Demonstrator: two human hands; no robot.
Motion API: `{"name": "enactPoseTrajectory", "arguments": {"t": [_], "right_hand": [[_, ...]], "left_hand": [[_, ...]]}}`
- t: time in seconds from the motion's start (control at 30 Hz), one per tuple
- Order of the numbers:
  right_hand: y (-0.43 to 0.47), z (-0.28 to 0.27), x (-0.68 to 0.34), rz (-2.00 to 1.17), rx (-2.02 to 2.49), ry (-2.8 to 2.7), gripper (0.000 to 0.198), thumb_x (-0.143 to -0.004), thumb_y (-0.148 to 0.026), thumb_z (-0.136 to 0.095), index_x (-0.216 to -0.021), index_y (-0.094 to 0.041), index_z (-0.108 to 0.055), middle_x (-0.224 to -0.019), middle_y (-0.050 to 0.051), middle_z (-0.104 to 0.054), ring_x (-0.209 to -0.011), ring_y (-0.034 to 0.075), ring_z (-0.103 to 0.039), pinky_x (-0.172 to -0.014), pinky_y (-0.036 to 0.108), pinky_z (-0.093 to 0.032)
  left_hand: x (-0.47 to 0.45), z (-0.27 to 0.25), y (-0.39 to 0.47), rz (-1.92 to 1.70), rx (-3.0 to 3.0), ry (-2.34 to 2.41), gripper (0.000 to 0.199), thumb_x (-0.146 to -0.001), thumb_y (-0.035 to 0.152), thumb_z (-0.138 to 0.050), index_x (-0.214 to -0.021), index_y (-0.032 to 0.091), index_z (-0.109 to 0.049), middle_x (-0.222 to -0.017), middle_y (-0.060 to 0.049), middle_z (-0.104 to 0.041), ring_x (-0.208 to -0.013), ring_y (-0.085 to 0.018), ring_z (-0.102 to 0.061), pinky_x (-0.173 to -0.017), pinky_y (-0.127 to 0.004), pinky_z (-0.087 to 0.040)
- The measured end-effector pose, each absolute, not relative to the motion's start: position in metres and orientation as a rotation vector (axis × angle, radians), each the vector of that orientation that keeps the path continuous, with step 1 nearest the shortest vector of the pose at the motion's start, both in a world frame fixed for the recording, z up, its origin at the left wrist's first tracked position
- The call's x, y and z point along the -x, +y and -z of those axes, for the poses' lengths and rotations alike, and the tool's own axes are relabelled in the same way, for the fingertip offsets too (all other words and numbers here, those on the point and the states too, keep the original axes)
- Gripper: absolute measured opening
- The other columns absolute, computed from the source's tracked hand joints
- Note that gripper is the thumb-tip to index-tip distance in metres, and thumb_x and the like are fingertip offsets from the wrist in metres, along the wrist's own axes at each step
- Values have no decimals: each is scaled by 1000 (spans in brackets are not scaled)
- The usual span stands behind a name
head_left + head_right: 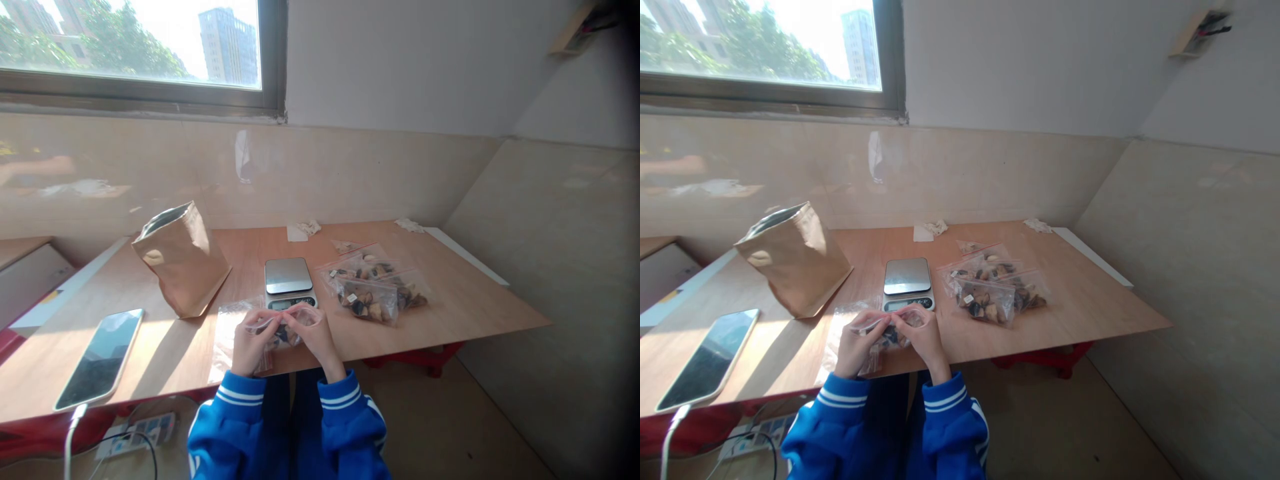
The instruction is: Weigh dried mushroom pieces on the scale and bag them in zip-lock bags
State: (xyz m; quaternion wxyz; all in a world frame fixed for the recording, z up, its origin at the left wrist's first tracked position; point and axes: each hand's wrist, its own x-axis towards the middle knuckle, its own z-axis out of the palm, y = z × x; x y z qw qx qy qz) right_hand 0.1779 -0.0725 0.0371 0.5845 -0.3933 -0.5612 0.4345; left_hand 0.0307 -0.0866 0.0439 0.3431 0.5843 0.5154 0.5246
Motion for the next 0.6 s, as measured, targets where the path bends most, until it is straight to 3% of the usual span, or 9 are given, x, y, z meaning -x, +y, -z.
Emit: {"name": "enactPoseTrajectory", "arguments": {"t": [0.6], "right_hand": [[-70,-26,-166,-914,923,-1171,15,-78,-32,-66,-69,-21,-70,-73,2,-66,-72,18,-61,-69,29,-49]], "left_hand": [[-34,-48,-91,-1428,-1224,1474,33,-69,46,-73,-81,16,-75,-72,-4,-72,-64,-16,-62,-55,-24,-46]]}}
